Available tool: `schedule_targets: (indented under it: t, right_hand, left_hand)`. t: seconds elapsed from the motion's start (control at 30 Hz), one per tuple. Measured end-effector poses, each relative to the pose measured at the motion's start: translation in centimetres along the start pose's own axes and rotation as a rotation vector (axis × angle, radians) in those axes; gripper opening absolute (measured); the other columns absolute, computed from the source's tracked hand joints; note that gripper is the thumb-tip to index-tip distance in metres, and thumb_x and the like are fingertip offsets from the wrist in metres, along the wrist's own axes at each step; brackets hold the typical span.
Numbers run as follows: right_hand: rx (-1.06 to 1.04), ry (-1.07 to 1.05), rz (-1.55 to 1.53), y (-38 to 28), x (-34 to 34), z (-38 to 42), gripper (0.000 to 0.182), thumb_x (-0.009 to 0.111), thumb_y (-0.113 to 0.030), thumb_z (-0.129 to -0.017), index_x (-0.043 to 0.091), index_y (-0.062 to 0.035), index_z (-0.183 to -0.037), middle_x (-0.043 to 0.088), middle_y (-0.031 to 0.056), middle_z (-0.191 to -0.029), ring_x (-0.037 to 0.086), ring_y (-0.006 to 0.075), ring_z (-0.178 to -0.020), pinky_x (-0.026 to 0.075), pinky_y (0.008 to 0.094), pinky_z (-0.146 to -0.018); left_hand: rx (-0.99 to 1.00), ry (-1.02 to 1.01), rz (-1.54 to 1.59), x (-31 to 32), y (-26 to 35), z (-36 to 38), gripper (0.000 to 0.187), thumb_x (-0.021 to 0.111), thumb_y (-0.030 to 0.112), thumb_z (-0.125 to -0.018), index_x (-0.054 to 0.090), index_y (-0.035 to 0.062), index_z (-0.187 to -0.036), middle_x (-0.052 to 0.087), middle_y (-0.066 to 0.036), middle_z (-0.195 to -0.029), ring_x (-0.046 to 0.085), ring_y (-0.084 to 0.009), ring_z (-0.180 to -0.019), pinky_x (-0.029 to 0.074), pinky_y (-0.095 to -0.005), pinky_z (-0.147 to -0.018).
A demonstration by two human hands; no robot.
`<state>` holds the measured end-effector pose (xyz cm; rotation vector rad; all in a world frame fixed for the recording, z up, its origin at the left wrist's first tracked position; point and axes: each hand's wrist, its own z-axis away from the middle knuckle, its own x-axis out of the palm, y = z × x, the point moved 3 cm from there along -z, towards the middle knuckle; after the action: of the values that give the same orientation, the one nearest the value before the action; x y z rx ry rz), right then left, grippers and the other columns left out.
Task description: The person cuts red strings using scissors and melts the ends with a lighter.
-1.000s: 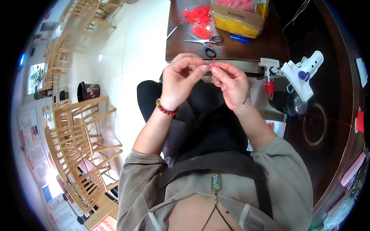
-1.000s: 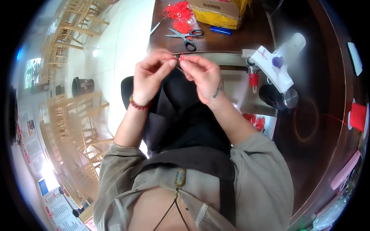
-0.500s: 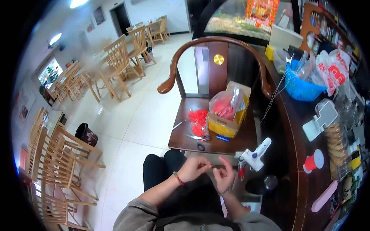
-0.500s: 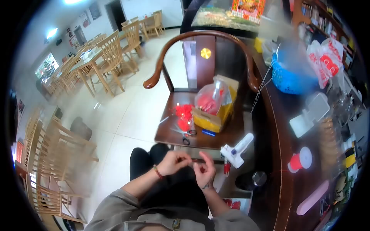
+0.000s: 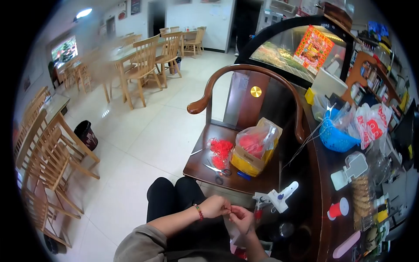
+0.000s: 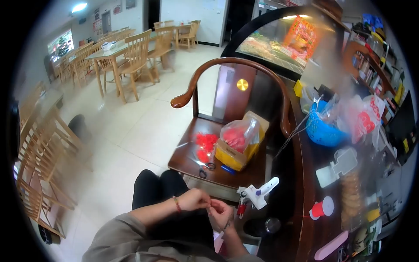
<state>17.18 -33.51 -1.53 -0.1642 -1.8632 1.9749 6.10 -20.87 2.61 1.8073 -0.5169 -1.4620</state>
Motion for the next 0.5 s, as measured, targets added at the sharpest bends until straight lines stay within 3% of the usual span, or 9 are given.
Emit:
schedule_targets:
  t: [0.2,0.3,0.5]
  right_hand:
    - [0.073,0.014,0.078,1.5,-0.7,0.2,0.022,0.063,-0.002,-0.088,0.064,0.0054,-0.108,0.068,0.0066,-0.086,0.061,0.0093,-0.068,0.049,0.0219,-0.062]
    - [0.091,0.028,0.116,0.8,-0.7,0.6,0.019,0.064,-0.004,-0.088,0.066,0.0052,-0.105,0.068,0.0069,-0.083,0.061,0.0094,-0.067,0.048,0.0223,-0.06]
    - [0.087,0.055,0.197,0.6,-1.5,1.3,0.014,0.064,-0.006,-0.088,0.067,0.0038,-0.097,0.065,0.0045,-0.076,0.058,0.0086,-0.062,0.046,0.0215,-0.057]
  left_hand:
    - [0.028,-0.024,0.081,0.8,-1.3,-0.2,0.014,0.066,0.015,-0.083,0.068,0.0029,-0.09,0.067,-0.013,-0.08,0.065,-0.0218,-0.066,0.051,-0.0326,-0.062]
    - [-0.212,-0.193,0.257,-0.4,0.4,0.1,0.015,0.064,0.016,-0.086,0.066,0.0018,-0.092,0.068,-0.011,-0.077,0.064,-0.0163,-0.06,0.051,-0.0298,-0.058]
    - [-0.212,-0.215,0.422,2.0,-0.9,0.1,0.015,0.063,0.017,-0.087,0.063,0.0022,-0.091,0.067,-0.008,-0.075,0.061,-0.0125,-0.058,0.049,-0.0264,-0.055]
